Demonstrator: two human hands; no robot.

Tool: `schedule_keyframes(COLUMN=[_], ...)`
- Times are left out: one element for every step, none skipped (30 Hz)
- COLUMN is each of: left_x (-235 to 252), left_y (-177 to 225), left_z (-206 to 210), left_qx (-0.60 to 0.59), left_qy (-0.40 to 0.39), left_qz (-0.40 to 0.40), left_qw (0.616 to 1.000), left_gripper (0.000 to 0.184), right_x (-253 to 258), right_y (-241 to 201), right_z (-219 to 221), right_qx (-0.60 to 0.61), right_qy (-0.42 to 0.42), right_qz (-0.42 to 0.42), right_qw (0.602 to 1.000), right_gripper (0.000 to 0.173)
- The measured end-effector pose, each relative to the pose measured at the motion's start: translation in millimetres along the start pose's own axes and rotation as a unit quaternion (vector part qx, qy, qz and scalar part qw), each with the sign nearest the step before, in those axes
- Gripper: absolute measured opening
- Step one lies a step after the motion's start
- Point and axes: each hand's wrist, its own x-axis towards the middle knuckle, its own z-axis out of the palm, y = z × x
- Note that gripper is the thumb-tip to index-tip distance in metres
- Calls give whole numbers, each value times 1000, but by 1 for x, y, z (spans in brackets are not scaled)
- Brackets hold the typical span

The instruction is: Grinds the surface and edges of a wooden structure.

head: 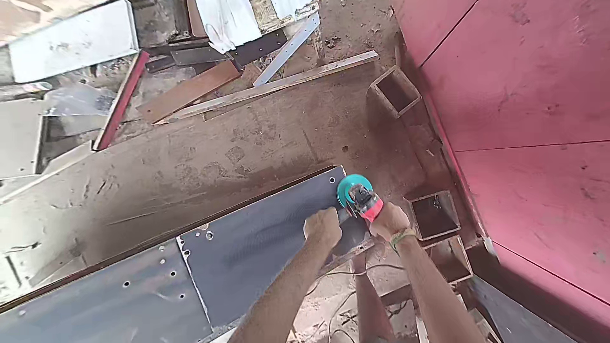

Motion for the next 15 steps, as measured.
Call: schedule_keyframes(left_x=[6,10,13,13,10,6,1,-3,-8,-11,-13,-17,-20,-23,-23], left_y=[-3,-6,-6,-6,-6,-6,-8,-9,-10,-8,-5,-1,2,4,3], left_z=[-13,-25,-34,-41,-42,-37,-29,-17,-4,6,15,22,26,29,29], left_qx=[3,9,18,26,26,21,14,7,2,0,2,3,0,-7,-15], left_qy=[11,16,14,11,6,1,-5,-15,-27,-40,-55,-69,-76,-76,-70], left_qz=[-4,-10,-14,-16,-16,-14,-13,-13,-11,-8,-4,2,5,7,6], left_qw=[1000,1000,1000,999,1000,1000,1000,1000,1000,999,998,998,997,997,997], left_gripper=[36,35,35,34,34,34,34,35,35,35,34,34,34,33,33], right_x=[5,10,13,15,14,12,7,2,-4,-10,-14,-17,-19,-19,-17], right_y=[-11,-20,-26,-29,-29,-27,-24,-19,-13,-5,4,13,19,21,19], right_z=[-9,-17,-23,-28,-29,-27,-24,-16,-8,-2,4,9,13,13,11], right_qx=[1,4,3,-2,-7,-14,-23,-32,-34,-31,-29,-29,-31,-33,-40], right_qy=[9,12,9,6,0,-8,-16,-22,-32,-41,-47,-51,-53,-52,-49], right_qz=[-9,-15,-17,-19,-20,-19,-17,-14,-11,-5,2,9,15,17,14], right_qw=[1000,1000,1000,1000,1000,1000,999,999,999,999,998,998,998,998,998], right_gripper=[58,57,56,55,55,56,57,56,56,56,55,55,56,57,57])
